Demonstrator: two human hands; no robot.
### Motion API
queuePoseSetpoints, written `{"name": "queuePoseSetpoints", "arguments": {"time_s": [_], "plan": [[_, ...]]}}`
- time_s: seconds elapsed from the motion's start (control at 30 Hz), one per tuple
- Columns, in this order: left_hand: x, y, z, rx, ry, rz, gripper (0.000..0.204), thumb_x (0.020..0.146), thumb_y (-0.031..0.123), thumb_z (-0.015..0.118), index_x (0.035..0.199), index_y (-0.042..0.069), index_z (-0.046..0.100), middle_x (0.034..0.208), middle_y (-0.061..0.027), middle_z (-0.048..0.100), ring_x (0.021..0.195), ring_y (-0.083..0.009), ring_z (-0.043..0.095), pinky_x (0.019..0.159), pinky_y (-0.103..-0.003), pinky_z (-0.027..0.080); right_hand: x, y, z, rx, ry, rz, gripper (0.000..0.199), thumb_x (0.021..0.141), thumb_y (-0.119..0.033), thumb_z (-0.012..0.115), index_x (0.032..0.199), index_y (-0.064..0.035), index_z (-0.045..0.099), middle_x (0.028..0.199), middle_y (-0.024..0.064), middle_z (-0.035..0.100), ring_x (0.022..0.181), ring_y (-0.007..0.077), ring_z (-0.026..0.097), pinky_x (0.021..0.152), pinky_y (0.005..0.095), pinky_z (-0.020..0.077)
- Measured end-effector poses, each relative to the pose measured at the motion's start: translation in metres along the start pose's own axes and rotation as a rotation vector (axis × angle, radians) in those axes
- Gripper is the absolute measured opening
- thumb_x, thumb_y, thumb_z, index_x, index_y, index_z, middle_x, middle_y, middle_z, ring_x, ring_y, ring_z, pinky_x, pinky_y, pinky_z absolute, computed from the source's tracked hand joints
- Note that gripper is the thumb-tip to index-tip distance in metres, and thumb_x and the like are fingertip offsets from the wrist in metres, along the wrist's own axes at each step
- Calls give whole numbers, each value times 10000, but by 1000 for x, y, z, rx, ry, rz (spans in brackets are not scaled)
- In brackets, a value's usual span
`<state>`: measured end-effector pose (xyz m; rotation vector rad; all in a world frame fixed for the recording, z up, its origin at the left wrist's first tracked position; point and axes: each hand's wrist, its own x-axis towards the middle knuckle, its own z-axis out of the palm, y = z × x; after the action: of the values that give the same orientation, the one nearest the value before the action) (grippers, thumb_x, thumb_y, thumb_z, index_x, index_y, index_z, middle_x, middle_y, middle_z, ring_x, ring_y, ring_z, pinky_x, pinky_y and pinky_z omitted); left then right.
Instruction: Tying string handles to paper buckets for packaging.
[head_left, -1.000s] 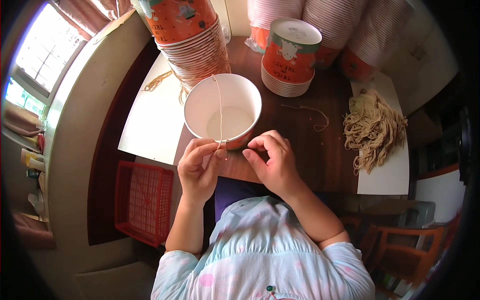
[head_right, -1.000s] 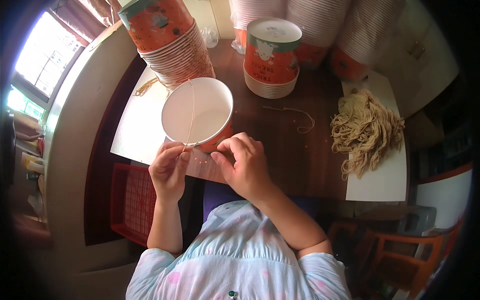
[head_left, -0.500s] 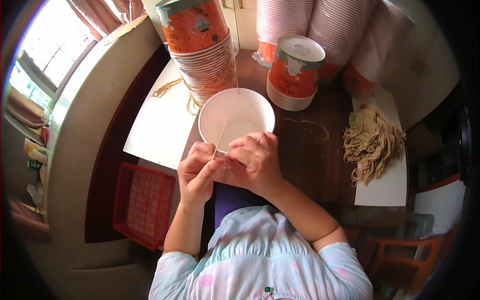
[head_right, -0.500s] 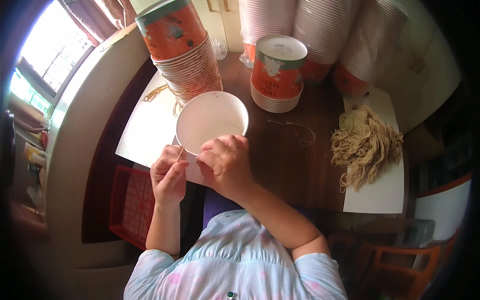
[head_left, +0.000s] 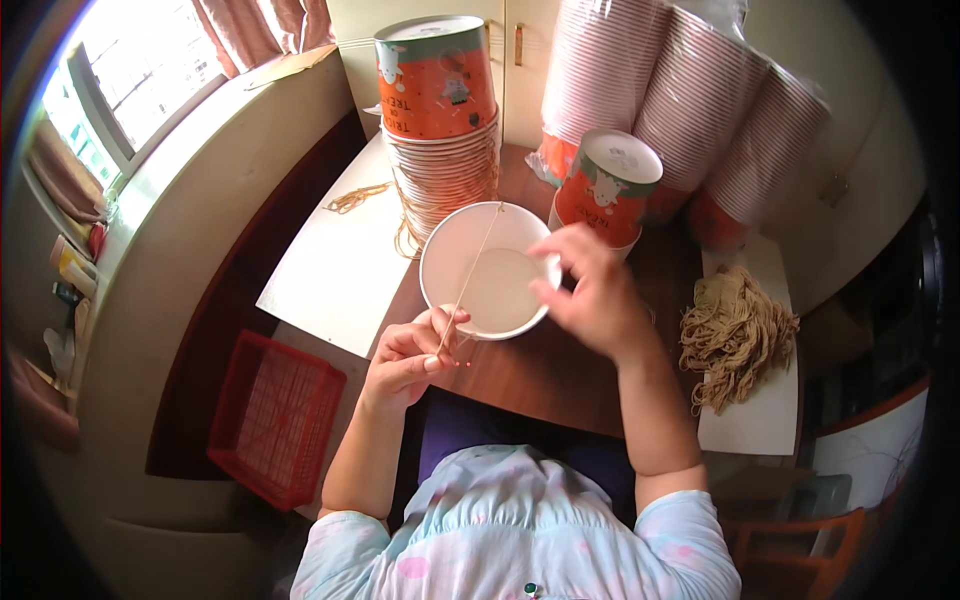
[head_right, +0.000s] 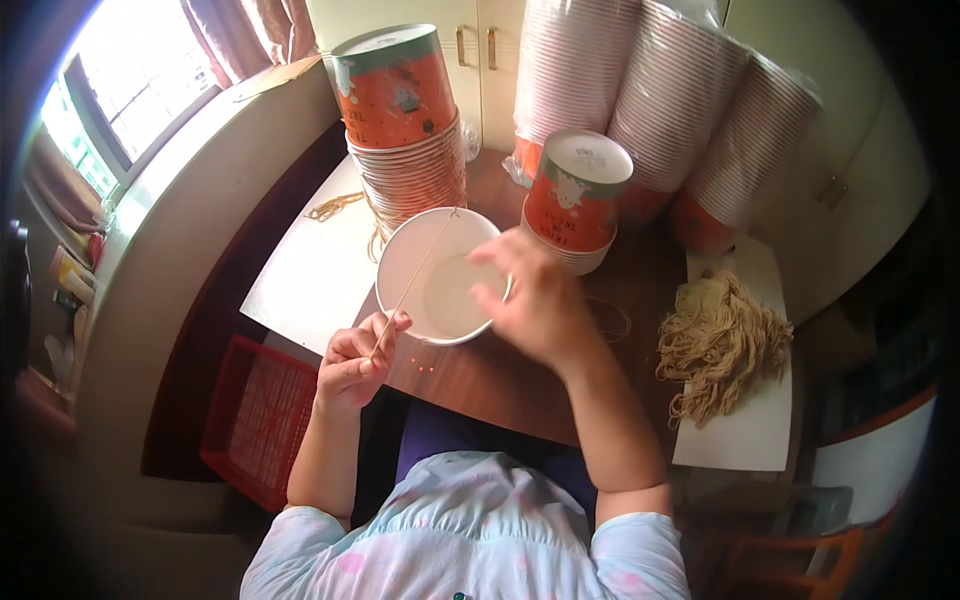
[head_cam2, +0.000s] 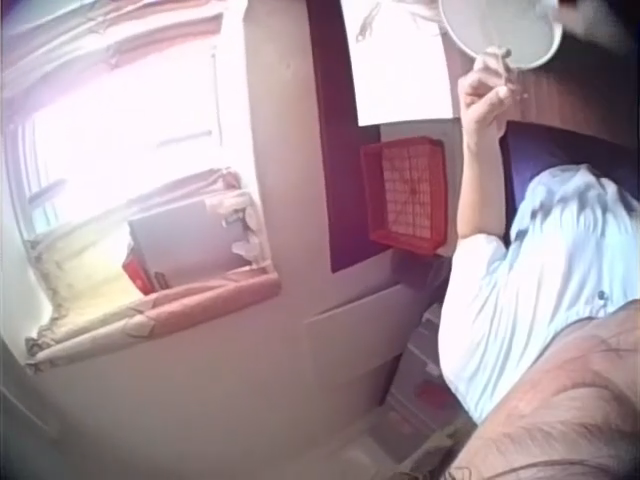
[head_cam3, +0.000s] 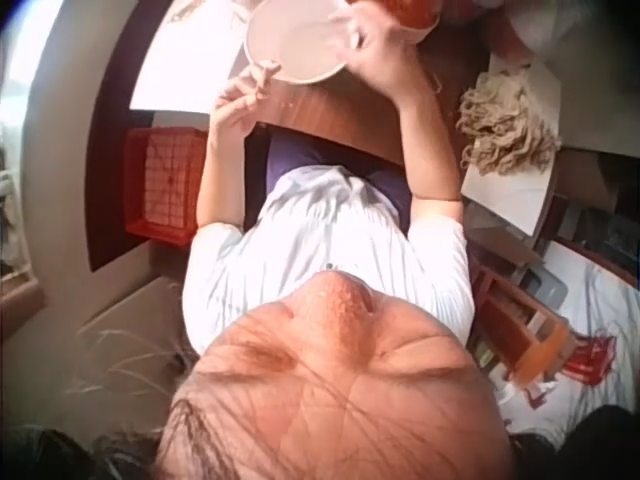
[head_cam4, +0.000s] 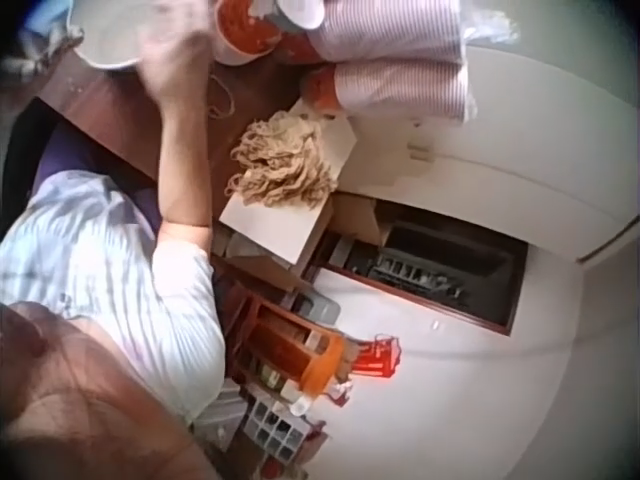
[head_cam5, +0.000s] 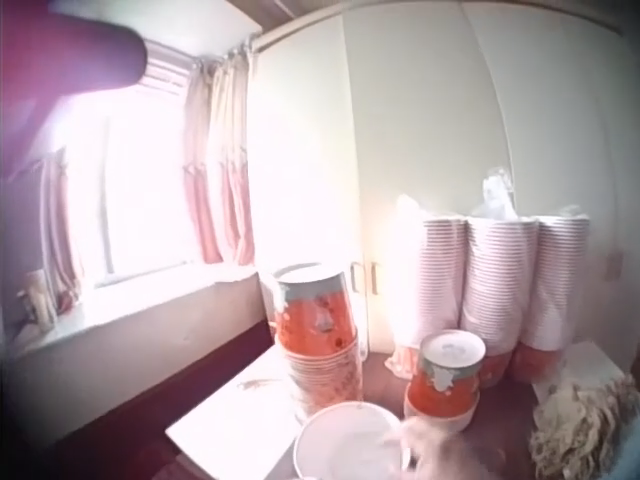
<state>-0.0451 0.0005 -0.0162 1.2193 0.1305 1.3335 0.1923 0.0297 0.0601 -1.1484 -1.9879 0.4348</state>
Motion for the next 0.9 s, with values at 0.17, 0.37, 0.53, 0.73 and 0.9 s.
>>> {"name": "queuePoseSetpoints", "arguments": {"time_s": [0.17, 0.37, 0.53, 0.73, 0.9], "plan": [[5, -1, 4, 77, -184, -15, 126, 748, 126, 688, 699, 11, 673, 794, -81, 609, 936, -219, 512, 986, -391, 334, 46, 59, -6, -430, -283, 292, 464, 716, -345, 687, 1019, 4, 647, 1049, 221, 638, 1002, 355, 615, 861, 417, 491], [-11, 19, -36, 327, 566, -77, 645, 912, 527, 450, 1309, 19, 485, 1217, -136, 561, 1021, -221, 553, 927, -335, 399, 20, 8, -8, -162, 144, -146, 327, 817, -89, 555, 1132, -10, 600, 1001, 219, 650, 894, 370, 643, 794, 431, 517], [58, 70, -2, 450, 248, 138, 1081, 717, 701, 640, 1464, 39, 226, 1422, -150, 383, 1293, -263, 393, 1034, -424, 359, 40, -55, -33, -358, 202, -586, 594, 777, -27, 579, 1354, -13, 442, 1342, 183, 496, 1188, 382, 518, 972, 404, 445], [176, 150, -31, 785, 71, 552, 1127, 673, 195, 855, 1489, 100, 83, 1424, -154, 355, 1255, -282, 448, 1002, -428, 444, 150, -76, -56, 402, -40, -582, 827, 784, -45, 605, 1493, -69, 180, 1507, 124, 276, 1357, 255, 325, 1086, 388, 307], [245, 114, -63, 1058, 150, 487, 1218, 624, 271, 874, 1478, 53, 33, 1412, -203, 330, 1294, -305, 390, 1035, -436, 405, 208, -54, -45, 529, -41, -335, 713, 882, -122, 562, 1488, -72, 192, 1372, 110, 405, 1251, 220, 420, 1045, 349, 356]]}}
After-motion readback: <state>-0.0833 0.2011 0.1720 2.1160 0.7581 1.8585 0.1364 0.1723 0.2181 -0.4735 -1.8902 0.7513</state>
